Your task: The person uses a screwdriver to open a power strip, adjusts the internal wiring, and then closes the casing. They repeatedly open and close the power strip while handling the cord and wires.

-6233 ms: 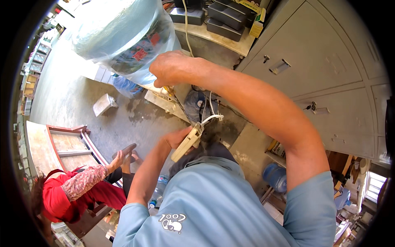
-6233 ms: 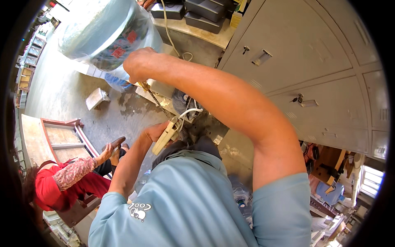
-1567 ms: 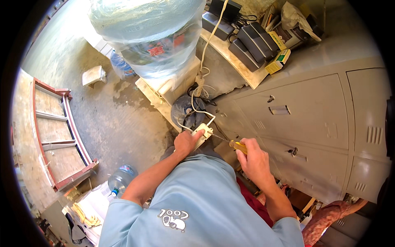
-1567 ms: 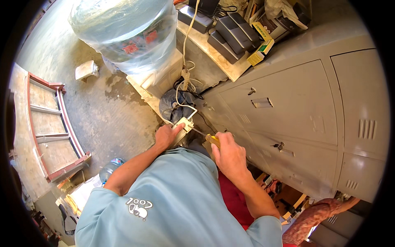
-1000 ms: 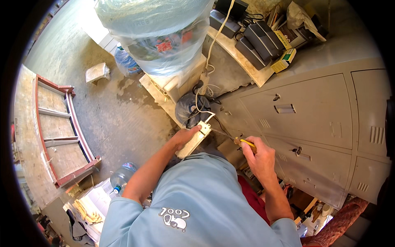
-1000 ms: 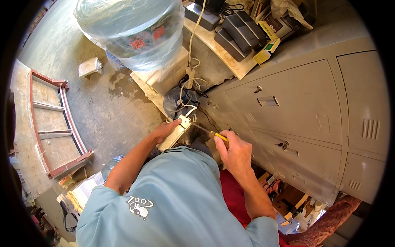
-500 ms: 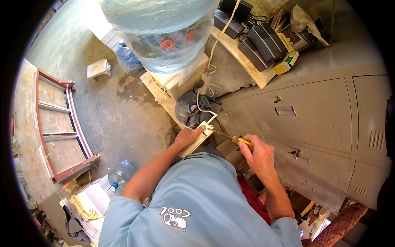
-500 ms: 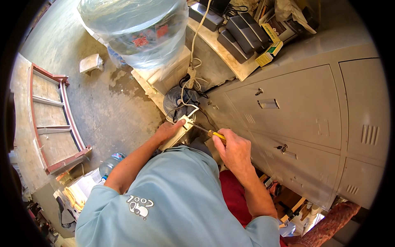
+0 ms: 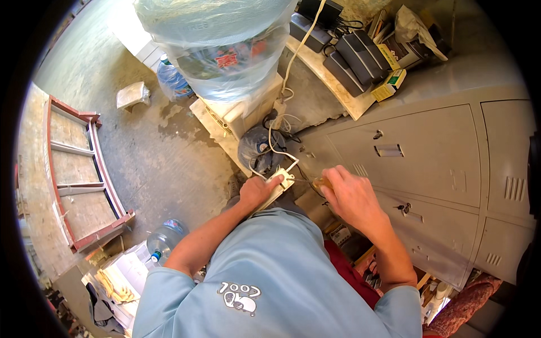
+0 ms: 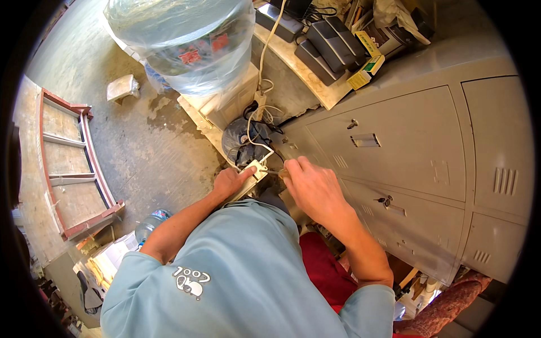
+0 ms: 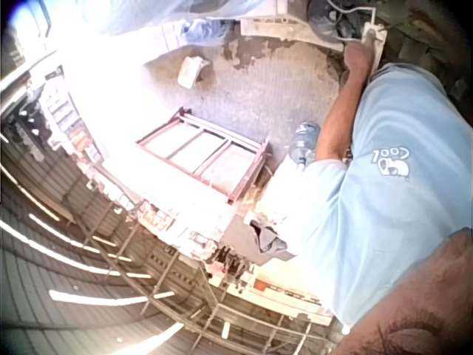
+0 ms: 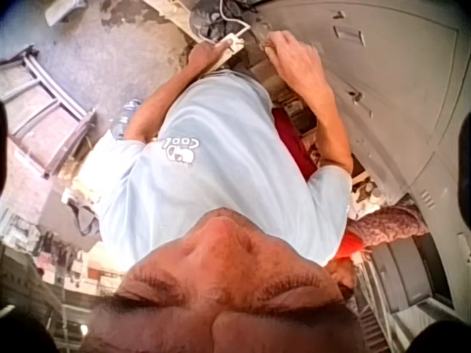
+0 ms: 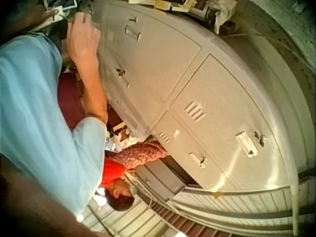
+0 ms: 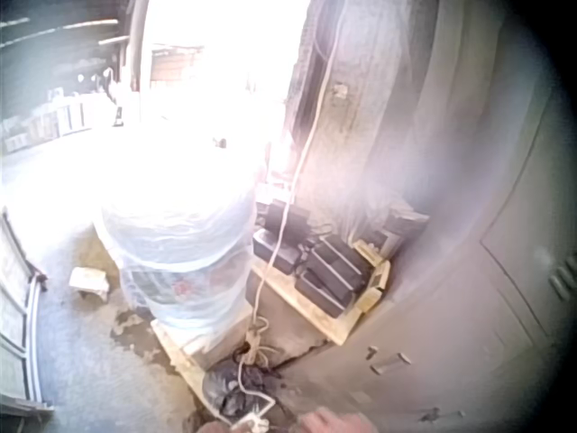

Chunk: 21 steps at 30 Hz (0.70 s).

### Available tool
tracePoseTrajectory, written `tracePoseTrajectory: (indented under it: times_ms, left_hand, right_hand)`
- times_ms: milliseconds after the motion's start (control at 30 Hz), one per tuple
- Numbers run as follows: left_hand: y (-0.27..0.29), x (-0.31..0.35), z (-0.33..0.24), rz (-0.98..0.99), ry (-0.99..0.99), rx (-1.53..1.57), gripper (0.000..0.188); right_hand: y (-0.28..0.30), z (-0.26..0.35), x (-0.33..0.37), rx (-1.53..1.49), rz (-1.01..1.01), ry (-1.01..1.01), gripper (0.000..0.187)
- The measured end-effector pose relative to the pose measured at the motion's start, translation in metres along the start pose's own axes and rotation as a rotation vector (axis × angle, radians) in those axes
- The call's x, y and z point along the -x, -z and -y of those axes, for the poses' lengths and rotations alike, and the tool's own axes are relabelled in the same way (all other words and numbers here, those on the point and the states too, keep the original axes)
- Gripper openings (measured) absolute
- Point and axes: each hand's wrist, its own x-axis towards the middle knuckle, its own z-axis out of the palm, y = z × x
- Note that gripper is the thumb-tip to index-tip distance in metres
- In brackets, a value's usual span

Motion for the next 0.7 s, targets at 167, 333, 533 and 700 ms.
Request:
tracePoseTrajectory:
  times_ms: [167,333,533,700]
  left_hand:
    - [-0.002,-0.001,0.004,-0.020,-0.022,0.033,0.092]
    - [-0.002,-0.002,0.007,-0.021,-0.017,0.033,0.091]
    - [-0.007,-0.007,0.009,-0.023,-0.037,0.011,0.091]
    - [-0.003,-0.007,0.007,-0.014,-0.019,0.002,0.092]
  right_hand:
    - [-0.020,-0.008,-0.007,0.079,0.126,-0.042,0.024]
    - [-0.011,-0.008,-0.014,-0.010,-0.006,-0.037,0.030]
    - [-0.021,-0.004,-0.011,0.056,0.133,-0.268,0.031]
    - [-0.016,-0.001,-0.007,-0.070,-0.088,-0.136,0.028]
